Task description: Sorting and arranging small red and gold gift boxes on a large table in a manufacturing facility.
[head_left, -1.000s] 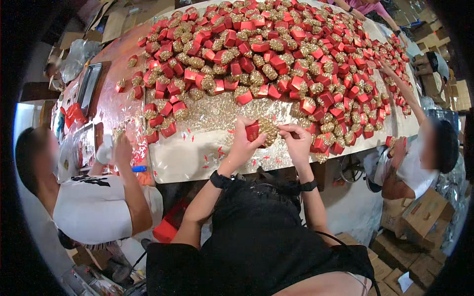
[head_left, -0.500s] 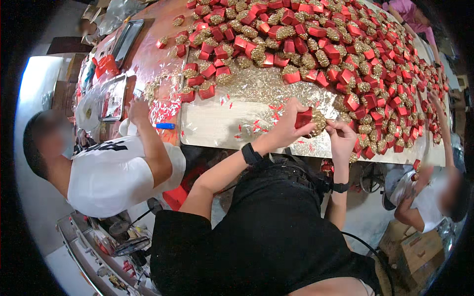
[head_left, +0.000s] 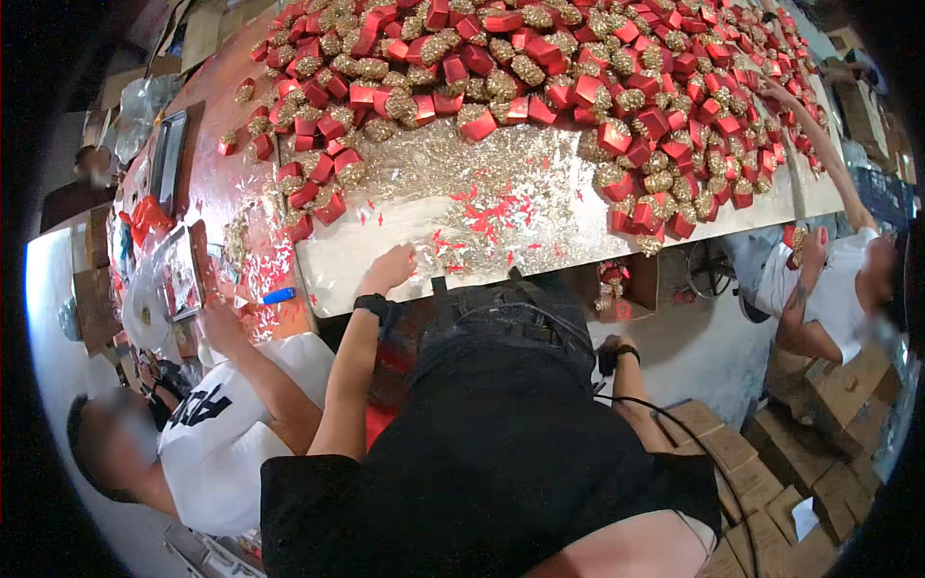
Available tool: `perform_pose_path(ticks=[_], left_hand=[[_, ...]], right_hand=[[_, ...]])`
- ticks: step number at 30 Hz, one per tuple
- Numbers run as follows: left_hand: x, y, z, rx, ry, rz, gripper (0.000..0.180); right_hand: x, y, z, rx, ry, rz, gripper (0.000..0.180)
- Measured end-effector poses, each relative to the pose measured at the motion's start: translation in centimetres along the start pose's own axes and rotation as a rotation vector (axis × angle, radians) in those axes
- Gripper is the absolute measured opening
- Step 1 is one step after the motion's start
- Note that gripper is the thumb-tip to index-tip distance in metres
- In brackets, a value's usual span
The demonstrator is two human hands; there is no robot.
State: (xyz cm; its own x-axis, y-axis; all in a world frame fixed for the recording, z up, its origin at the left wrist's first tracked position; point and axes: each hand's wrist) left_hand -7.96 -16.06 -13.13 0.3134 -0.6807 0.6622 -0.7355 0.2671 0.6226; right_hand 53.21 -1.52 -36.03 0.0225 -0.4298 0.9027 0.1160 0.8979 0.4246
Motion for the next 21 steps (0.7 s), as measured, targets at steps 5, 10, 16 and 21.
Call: perform_pose_path(ticks=[5, 10, 16, 21], left_hand=[[0.9, -3.5, 6.9, -0.004, 0.313, -0.276, 0.056], [-2.5, -5.3, 2.4, 0.384, 0.763, -0.206, 0.081], [-5.7, -5.6, -2.3, -0.174, 0.415, -0.201, 0.038], [-5.9, -3.2, -5.1, 0.084, -0.274, -0.217, 0.02]], right_hand=[[7.8, 5.6, 17.1, -0.227, 0.631, -0.688, 0.024], [5.6, 7.3, 16.6, -0.162, 0.768, -0.468, 0.022], [11.8, 3.3, 19.5, -0.942, 0.276, -0.292, 0.019], [18.1, -6.1, 18.9, -0.73, 0.264, -0.322, 0.022]])
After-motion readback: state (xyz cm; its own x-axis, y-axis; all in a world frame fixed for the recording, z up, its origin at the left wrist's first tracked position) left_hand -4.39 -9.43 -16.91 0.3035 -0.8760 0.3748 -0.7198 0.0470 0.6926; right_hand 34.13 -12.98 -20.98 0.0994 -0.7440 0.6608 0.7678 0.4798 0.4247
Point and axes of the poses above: each hand's wrist, its own x-axis away from the middle knuckle, its own y-axis out of the back of the hand, z = x × y, and after that the axes turned 9 degrees about y, right-handed
